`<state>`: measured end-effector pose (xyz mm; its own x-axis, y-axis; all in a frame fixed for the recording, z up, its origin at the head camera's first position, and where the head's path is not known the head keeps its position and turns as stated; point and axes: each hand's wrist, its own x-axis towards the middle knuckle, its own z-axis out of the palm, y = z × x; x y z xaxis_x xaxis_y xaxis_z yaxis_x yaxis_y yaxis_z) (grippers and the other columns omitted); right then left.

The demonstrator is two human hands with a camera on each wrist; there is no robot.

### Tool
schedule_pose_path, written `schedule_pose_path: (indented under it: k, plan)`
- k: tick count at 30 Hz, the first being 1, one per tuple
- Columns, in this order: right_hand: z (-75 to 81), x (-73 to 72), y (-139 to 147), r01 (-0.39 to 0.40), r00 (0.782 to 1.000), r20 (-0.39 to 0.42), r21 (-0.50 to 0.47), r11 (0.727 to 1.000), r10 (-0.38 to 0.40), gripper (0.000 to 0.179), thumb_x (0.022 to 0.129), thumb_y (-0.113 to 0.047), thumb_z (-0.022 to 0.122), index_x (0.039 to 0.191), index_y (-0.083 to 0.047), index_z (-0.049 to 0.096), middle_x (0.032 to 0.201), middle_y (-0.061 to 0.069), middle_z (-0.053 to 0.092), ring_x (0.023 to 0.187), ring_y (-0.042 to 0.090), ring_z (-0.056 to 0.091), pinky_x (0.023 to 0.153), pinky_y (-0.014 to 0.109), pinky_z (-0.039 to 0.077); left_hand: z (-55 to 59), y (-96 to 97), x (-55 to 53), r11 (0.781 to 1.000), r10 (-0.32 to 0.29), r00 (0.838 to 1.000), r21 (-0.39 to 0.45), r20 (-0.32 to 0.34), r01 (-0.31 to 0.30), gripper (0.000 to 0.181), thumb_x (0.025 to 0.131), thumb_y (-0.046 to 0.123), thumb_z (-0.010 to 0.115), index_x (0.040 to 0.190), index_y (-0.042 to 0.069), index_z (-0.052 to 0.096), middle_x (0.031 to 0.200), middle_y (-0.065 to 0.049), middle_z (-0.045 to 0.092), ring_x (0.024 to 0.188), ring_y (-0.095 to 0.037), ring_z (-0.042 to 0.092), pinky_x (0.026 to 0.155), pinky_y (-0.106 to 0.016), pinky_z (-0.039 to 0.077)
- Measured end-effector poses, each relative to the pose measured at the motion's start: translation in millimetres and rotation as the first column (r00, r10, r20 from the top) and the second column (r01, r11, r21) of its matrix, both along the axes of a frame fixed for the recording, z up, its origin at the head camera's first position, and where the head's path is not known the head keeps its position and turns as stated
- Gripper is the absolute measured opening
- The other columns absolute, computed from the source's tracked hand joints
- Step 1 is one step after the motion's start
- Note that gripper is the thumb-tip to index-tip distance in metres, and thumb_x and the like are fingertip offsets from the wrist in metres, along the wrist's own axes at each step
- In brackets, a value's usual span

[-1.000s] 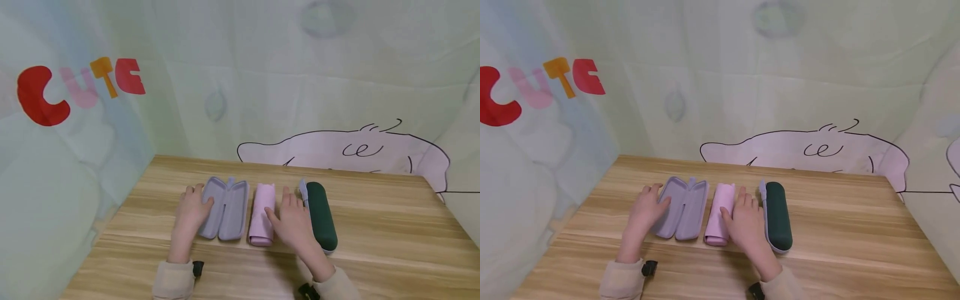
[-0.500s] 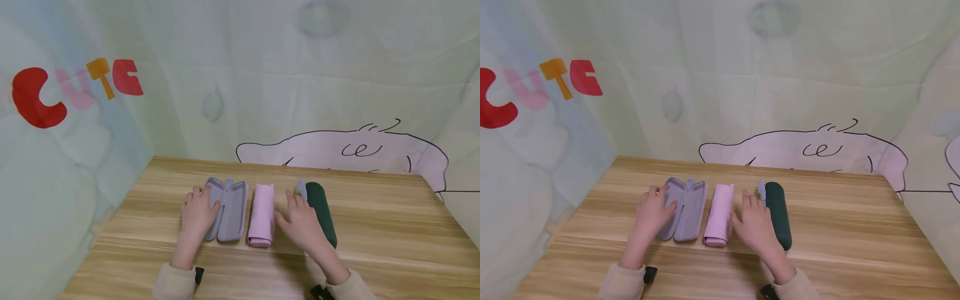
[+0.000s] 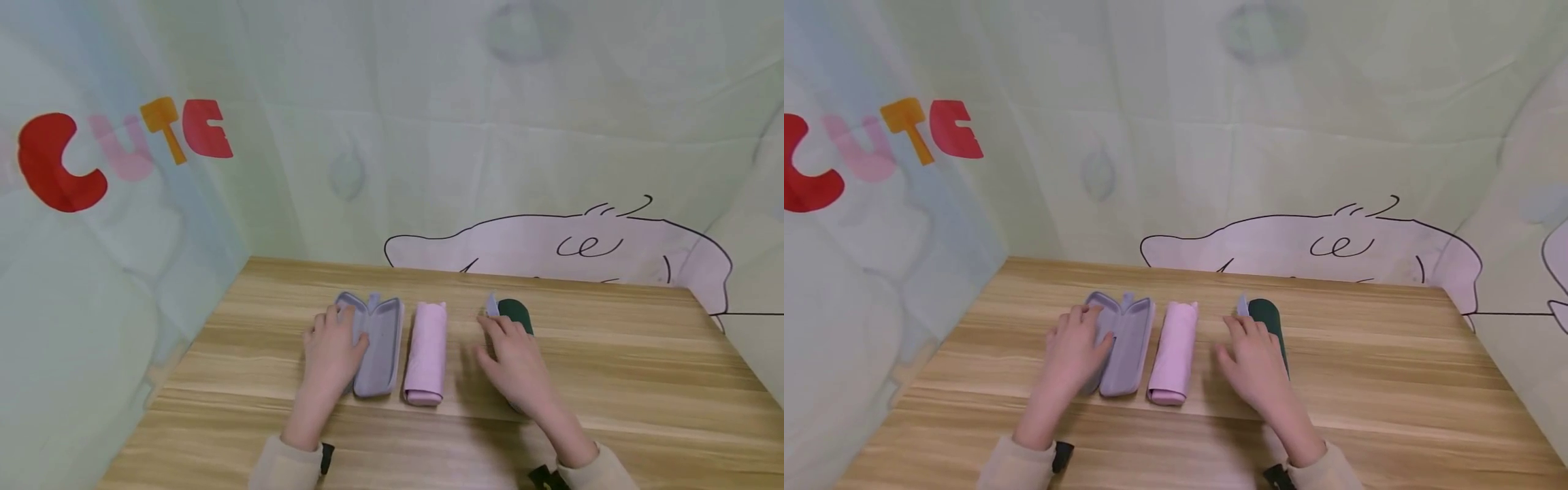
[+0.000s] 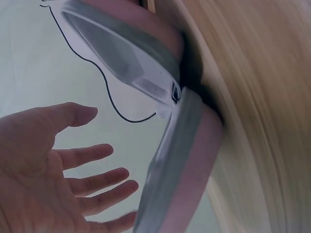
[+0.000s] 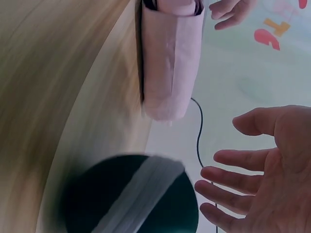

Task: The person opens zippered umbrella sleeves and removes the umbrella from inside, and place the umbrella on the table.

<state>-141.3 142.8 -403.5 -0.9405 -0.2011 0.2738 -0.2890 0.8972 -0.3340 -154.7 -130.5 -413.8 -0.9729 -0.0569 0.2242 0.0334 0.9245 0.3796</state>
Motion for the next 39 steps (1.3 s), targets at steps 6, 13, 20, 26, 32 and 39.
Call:
schedule_pose_path:
  k: [6,13,20,26,32,39]
  plan:
    - [-1.6,-0.8,11,0.009,1.000,-0.004,0.004,1.000,-0.009,0.042,0.092,-0.027,0.060,0.127,-0.003,0.059,0.122,0.018,0.060,0.113,0.036,0.054,0.090,0.054,0.044,-0.8,8.3,-0.6,1.000,-0.019,1.000,0.003,-0.007,0.019,0.053,0.087,0.030,0.066,0.133,0.005,0.053,0.136,-0.022,0.050,0.121,-0.041,0.050,0.094,-0.061,0.042]
    - [-0.7,-0.2,19,0.003,0.999,-0.041,0.011,1.000,-0.002,0.037,0.092,-0.021,0.061,0.123,-0.002,0.062,0.120,0.018,0.061,0.113,0.037,0.055,0.090,0.057,0.043,3.1,20.5,0.1,0.997,-0.079,0.996,0.015,-0.042,0.080,0.052,0.087,0.028,0.067,0.133,0.006,0.054,0.131,-0.021,0.054,0.121,-0.040,0.051,0.094,-0.058,0.045]
    - [-3.3,-3.9,28,0.011,0.999,-0.052,0.033,0.999,-0.009,0.035,0.091,-0.018,0.062,0.123,-0.003,0.063,0.120,0.017,0.061,0.114,0.037,0.054,0.090,0.058,0.043,7.1,32.5,1.2,0.992,-0.123,0.991,-0.003,-0.043,0.123,0.050,0.088,0.029,0.066,0.132,0.007,0.055,0.132,-0.019,0.055,0.120,-0.038,0.052,0.090,-0.055,0.048]
    - [-2.5,-10.1,33,0.018,0.999,-0.052,0.027,0.999,-0.017,0.033,0.090,-0.016,0.062,0.120,-0.002,0.064,0.120,0.018,0.061,0.115,0.038,0.054,0.090,0.058,0.042,6.9,43.0,2.2,0.988,-0.153,0.988,0.000,-0.032,0.153,0.048,0.088,0.028,0.066,0.131,0.009,0.056,0.132,-0.017,0.055,0.119,-0.036,0.053,0.090,-0.054,0.047]
    - [1.2,-14.3,34,0.025,0.998,-0.050,0.027,0.999,-0.024,0.033,0.091,-0.017,0.061,0.120,-0.002,0.064,0.121,0.019,0.061,0.114,0.039,0.054,0.091,0.059,0.041,6.2,54.9,4.7,0.976,-0.213,0.975,-0.048,-0.060,0.211,0.048,0.087,0.029,0.067,0.128,0.006,0.057,0.128,-0.017,0.057,0.118,-0.036,0.054,0.088,-0.053,0.049]
    - [2.7,-17.2,38,0.012,0.999,-0.043,0.023,1.000,-0.011,0.033,0.091,-0.016,0.061,0.121,-0.002,0.063,0.120,0.019,0.061,0.115,0.039,0.053,0.091,0.060,0.040,6.0,71.5,7.4,0.958,-0.284,0.954,-0.072,-0.096,0.278,0.046,0.087,0.029,0.067,0.126,0.007,0.059,0.123,-0.015,0.059,0.112,-0.033,0.055,0.081,-0.050,0.049]
